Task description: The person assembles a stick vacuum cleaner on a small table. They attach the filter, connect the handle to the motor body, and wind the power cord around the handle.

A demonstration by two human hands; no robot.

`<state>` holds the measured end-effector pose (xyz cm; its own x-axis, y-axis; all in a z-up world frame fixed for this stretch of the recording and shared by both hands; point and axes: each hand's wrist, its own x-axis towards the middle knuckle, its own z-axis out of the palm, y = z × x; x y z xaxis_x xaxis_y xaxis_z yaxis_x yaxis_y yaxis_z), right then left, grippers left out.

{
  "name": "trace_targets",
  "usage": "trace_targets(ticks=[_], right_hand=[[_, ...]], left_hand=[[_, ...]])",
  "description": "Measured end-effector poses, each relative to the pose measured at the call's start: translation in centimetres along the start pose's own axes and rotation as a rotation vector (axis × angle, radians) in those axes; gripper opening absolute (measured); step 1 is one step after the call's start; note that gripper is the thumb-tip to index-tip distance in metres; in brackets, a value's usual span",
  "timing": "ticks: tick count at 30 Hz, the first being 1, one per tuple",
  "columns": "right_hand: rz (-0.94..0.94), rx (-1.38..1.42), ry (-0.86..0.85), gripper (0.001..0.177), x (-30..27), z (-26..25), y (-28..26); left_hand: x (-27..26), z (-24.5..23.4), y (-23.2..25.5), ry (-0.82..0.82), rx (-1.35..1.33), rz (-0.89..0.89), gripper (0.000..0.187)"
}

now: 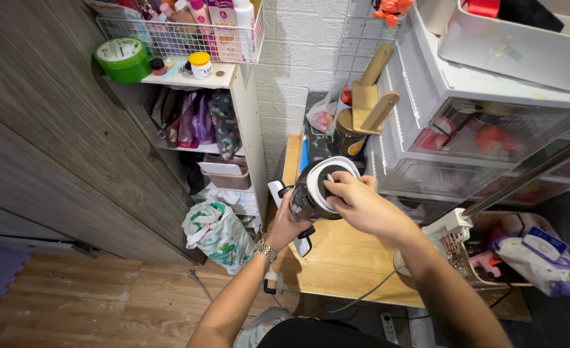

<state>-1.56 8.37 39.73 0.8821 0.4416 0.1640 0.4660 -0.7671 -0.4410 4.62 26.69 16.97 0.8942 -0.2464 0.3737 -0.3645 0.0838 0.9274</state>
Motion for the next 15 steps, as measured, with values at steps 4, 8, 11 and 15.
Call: trace_targets(ticks=[4, 8, 11, 15], right_hand=[[0.032, 0.029, -0.212, 0.041, 1.6, -0.1, 0.7], [-0.048, 0.026, -0.293, 0.027, 3.1, 0.3, 0.5], [-0.004, -0.005, -0.365, 0.026, 3.6, 0.3, 0.3], [0.083, 0.019, -0.424, 0.029, 3.7, 0.5, -0.2]], left_hand=[[-0.1, 0.1, 0.1, -0.002, -0.016, -0.005, 0.088], [-0.4, -0.1, -0.1, 0.013, 0.088, 0.017, 0.090], [-0.8, -0.2, -0.5, 0.027, 0.115, 0.023, 0.093], [-1.4, -0.7, -0.8, 0.027, 0.150, 0.001, 0.094]])
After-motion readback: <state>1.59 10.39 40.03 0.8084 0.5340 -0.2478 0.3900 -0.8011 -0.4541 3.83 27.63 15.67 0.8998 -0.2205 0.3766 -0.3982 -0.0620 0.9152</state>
